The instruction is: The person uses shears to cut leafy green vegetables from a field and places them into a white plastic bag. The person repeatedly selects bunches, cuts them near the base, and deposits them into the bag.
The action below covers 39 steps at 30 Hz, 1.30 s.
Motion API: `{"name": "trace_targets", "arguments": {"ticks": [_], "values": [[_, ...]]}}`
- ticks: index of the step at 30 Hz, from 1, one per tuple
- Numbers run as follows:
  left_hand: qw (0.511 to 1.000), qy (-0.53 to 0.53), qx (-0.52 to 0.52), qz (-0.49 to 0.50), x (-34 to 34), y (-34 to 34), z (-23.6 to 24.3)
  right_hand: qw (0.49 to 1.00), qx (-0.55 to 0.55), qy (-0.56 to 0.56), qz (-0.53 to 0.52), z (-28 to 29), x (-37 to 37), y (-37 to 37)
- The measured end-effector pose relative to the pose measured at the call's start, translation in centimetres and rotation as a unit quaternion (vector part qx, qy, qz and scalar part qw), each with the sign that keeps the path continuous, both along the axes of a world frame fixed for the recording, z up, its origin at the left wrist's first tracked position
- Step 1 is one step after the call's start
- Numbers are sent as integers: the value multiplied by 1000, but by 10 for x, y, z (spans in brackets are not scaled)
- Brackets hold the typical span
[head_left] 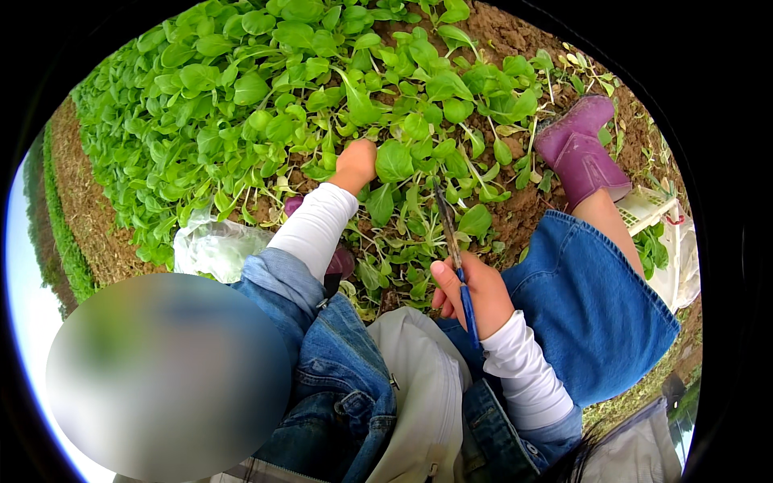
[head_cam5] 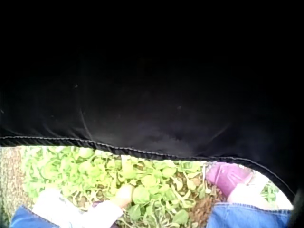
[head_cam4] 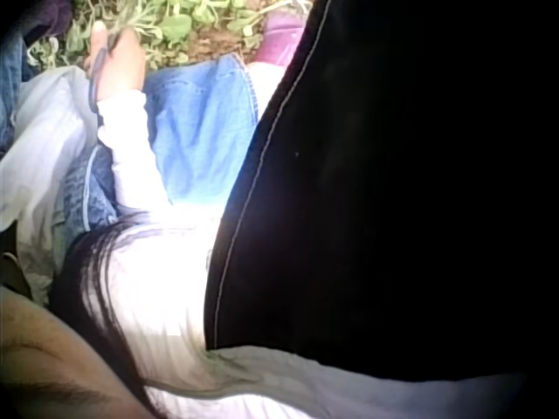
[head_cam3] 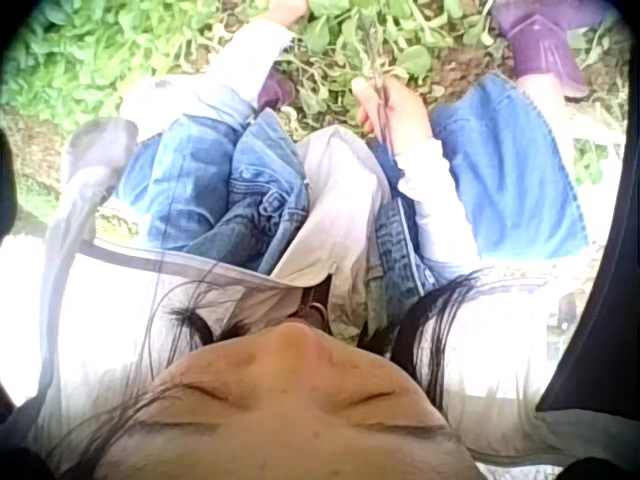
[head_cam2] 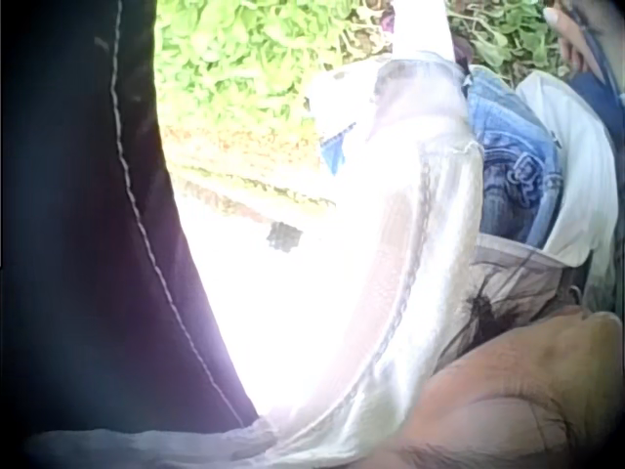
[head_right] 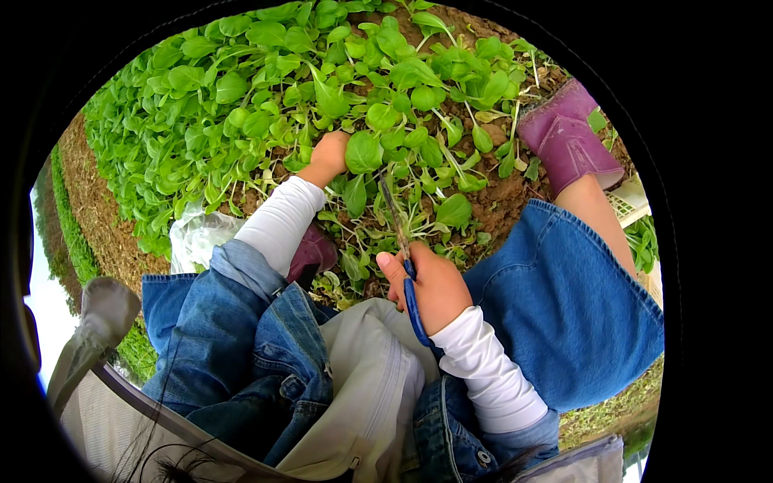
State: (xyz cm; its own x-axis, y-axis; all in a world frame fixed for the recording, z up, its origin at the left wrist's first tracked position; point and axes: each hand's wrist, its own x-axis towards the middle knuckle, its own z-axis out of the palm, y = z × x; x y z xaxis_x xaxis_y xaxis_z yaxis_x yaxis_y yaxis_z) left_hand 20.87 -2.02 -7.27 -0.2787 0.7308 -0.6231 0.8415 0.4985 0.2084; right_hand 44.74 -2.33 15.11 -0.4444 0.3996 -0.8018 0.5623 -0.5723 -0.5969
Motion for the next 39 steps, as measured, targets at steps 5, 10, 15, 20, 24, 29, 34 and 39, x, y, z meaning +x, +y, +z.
{"name": "trace_targets", "arguments": {"ticks": [5,10,15,20,24,29,34,39], "values": [[999,19,-23,-22,-17,10,-7,1000,8,7,12,-1,-1,-1],[984,-96,-152,20,-23,31,38,1000,15,2,14,-7,4,-5],[968,-177,-169,61,-44,16,67,999,-25,1,36,-3,0,-5],[894,-360,-126,234,-40,-15,136,995,-50,19,78,-4,-2,-18],[830,-461,-132,286,-21,-43,170,988,-58,17,143,-12,-2,-31],[813,-484,-149,287,5,-72,195,968,-54,4,245,-20,0,-42],[821,-485,-144,265,18,-95,194,947,-93,-23,308,-23,-3,-50],[866,-429,-171,191,26,-107,180,904,-101,-67,410,-38,-3,-49]]}}
